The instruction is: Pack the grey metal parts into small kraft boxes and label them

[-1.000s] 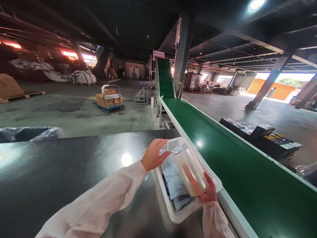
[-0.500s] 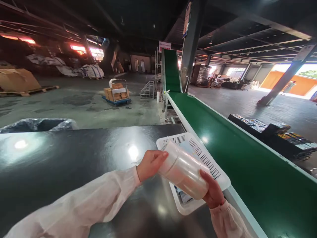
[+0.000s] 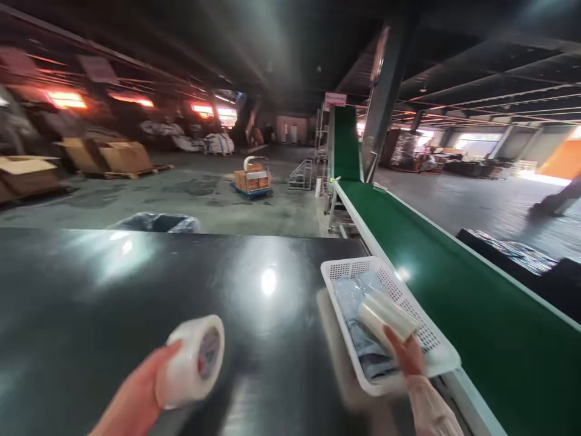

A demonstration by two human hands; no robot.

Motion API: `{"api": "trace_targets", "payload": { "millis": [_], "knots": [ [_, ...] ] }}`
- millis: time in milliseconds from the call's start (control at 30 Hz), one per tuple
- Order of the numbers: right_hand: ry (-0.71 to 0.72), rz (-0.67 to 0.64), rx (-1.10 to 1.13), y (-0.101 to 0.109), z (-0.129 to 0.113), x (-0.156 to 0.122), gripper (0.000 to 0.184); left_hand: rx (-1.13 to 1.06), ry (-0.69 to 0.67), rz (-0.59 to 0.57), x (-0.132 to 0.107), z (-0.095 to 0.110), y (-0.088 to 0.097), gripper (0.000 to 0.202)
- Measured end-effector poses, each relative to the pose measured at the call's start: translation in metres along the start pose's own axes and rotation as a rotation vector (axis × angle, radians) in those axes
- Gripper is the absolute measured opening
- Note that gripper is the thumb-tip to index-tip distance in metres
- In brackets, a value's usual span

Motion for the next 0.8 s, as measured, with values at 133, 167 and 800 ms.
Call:
{"api": "trace_targets", "payload": {
  "millis": [133,167,800],
  "knots": [
    [0.146,0.201,-0.433,-0.013,-0.013,-0.039,0.074,0.202,-0.237,0.013,-0.081,-0.008,0.010,0.056],
    [0.191,0.113,-0.445,-0.036,-0.013,-0.060,0.076,0.307,-0.305,0.044,-0.101,-0.004,0.014,0.057],
    [-0.126,-1.950,-0.025,-0.340,0.047,-0.965,0.049,1.350,-0.644,1.167,-0.638,-0.113,0.391,0.023]
  ]
}}
Point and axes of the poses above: each hand's wrist, its own x-axis towards the middle knuckle, its own y-axis out of the back of the hand, z = x × y, the point moved 7 cm from there along x, towards the middle knuckle, and after that the axes turned 15 degrees about x, right-handed, at the moved point
